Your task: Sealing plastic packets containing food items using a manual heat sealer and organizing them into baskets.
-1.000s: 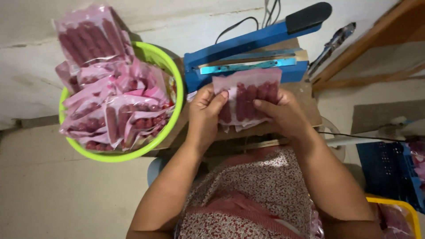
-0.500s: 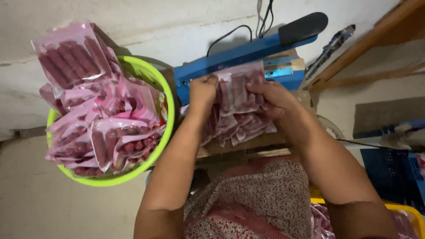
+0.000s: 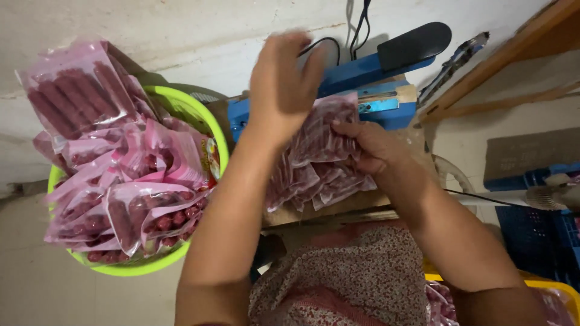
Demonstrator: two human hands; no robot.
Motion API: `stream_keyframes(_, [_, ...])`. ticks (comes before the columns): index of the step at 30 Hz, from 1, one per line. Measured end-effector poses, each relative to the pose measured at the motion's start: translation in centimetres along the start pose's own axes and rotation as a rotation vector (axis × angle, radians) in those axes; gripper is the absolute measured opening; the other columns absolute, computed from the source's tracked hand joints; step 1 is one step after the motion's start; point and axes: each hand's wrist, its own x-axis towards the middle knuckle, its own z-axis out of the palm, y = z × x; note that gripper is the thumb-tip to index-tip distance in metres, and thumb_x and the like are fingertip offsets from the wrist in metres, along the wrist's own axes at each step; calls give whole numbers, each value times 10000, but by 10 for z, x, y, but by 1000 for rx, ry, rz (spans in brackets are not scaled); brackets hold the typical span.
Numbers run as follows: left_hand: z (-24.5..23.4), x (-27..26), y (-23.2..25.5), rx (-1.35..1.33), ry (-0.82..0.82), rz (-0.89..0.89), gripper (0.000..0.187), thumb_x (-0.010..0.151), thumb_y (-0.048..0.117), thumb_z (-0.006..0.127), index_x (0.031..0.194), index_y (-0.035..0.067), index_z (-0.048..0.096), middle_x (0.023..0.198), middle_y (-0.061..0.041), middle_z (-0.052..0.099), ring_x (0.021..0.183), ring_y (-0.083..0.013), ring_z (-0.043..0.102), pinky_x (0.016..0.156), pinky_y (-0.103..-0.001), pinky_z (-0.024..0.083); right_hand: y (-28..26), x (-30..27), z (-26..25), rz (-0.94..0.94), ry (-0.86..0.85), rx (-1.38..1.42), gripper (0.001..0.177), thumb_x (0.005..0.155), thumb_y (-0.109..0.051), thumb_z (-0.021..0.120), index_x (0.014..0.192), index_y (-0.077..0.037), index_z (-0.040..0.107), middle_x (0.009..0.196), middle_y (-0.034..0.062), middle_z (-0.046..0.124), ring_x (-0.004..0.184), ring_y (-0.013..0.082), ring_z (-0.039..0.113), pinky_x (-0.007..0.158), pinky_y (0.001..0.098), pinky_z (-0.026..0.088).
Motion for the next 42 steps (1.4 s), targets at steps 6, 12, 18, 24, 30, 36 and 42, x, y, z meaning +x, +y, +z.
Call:
stream_keyframes(6, [70,40,-21,3,-209,-115,474,1009,511,457,896,70,589,834,-205,690,798,-475,641,600,-555,427,3,10,-7,9,-49,-13,528,849,-106,627,1363,-1,564,1298,258,668,1217,409,642,1101,560,499])
stream_keyframes(12, [87,30,-15,302,-631,-321,558,1024,541,415,1217,71,647,1164,-161,719,996,-441,692,745,-567,538,15,31,-35,-95,-97,29,259,919,-111,696,1154,-3,687,1102,214,747,1032,342,729,923,477,606])
stream_keyframes(18, [81,37,-12,249,-776,-438,534,1035,483,362,1255,70,620,1218,-163,692,1047,-421,671,808,-558,535,5,7,-25,19,-112,-32,449,888,-153,640,1306,8,604,1238,240,690,1144,397,672,1017,568,553])
stream_keyframes(24, [87,30,-20,211,-710,-399,524,1018,468,391,1181,49,660,1150,-175,712,992,-442,668,771,-577,528,13,17,-37,-2,-141,-43,217,964,-125,626,1145,-27,697,1049,180,755,1034,339,735,938,601,600])
stream_keyframes(30, [79,31,-11,196,-687,-406,500,1004,415,384,1199,48,661,1212,-169,700,1039,-434,654,839,-570,508,9,13,-26,-33,-84,-59,274,998,-148,564,1246,-68,647,1160,154,736,1117,329,707,957,590,575])
stream_keyframes(36, [91,26,-22,224,-580,-347,487,1006,460,435,1091,59,696,1092,-168,730,982,-413,685,790,-543,521,7,23,-29,1,-8,-45,287,962,-144,602,1245,-113,645,1136,115,749,1086,283,713,936,533,594])
stream_keyframes(42, [109,16,-47,200,-349,-140,411,974,398,480,883,67,705,850,-202,735,813,-487,671,652,-607,487,13,35,-31,53,-71,7,213,950,-130,608,1145,-75,674,1077,153,762,1003,309,738,895,479,627])
